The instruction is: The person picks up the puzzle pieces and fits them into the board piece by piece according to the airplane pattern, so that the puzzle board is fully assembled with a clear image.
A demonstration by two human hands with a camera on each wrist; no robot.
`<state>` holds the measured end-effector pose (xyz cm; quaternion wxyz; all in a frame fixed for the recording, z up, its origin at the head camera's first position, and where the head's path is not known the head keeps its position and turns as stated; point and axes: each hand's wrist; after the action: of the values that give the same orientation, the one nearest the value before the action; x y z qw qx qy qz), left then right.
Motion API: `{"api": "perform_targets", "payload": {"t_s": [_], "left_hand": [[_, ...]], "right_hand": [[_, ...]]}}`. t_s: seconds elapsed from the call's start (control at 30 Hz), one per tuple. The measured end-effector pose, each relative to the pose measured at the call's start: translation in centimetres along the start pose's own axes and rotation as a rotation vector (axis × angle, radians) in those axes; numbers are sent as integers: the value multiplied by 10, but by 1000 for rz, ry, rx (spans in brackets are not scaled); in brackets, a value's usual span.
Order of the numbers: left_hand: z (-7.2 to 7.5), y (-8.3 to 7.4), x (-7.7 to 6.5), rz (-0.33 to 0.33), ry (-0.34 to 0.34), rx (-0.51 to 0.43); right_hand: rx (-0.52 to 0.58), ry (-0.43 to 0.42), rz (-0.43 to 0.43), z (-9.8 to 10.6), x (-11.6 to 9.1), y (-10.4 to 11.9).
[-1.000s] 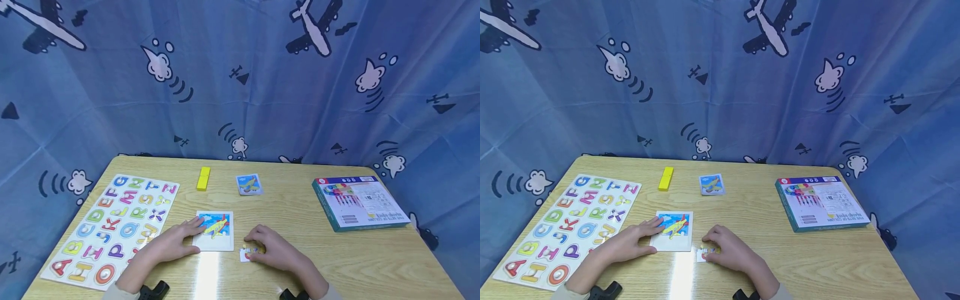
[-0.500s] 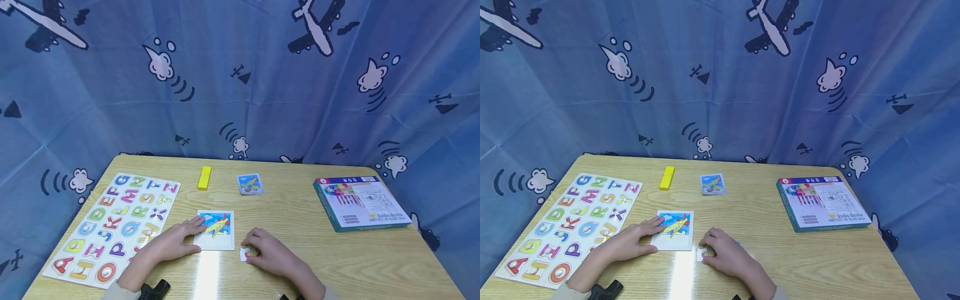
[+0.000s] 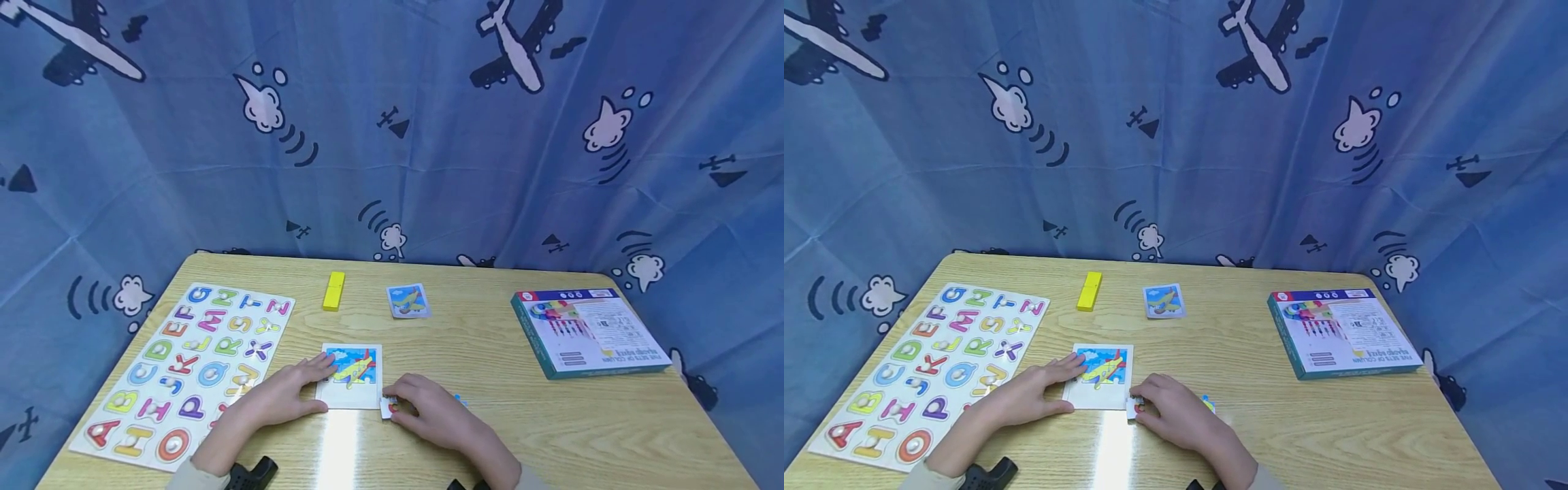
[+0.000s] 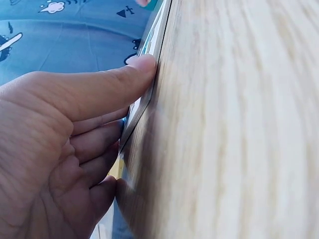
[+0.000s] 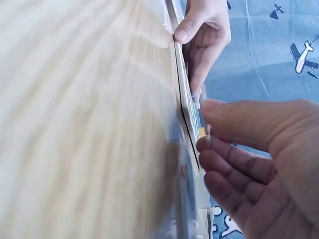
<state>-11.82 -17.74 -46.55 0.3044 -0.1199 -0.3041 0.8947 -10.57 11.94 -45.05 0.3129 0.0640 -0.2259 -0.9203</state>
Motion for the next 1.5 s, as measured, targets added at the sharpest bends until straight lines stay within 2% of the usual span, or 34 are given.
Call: {"api": "perform_targets", "payload": {"t_s": [0.47, 0.93, 1.17, 1.5], "left_hand": [[0, 0, 1, -11, 7, -7], [0, 0, 0, -11, 7, -28], [0, 1, -1, -7, 1, -33], [1, 1, -2, -2, -10, -29]], "right_hand": [[12, -45, 91, -20, 39, 21], [-124, -215, 242, -47, 62, 34], [-167, -232, 228, -51, 65, 39], [-191, -195, 189, -52, 68, 46]]}}
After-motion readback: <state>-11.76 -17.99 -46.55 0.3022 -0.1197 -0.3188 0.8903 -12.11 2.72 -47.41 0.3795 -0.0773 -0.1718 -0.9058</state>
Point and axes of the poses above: each hand's wrist, its own x-axis towards the middle knuckle, its own z-axis out of the back of the hand, y = z × x, and after that the axes turned 6 degrees about -z, right-handed
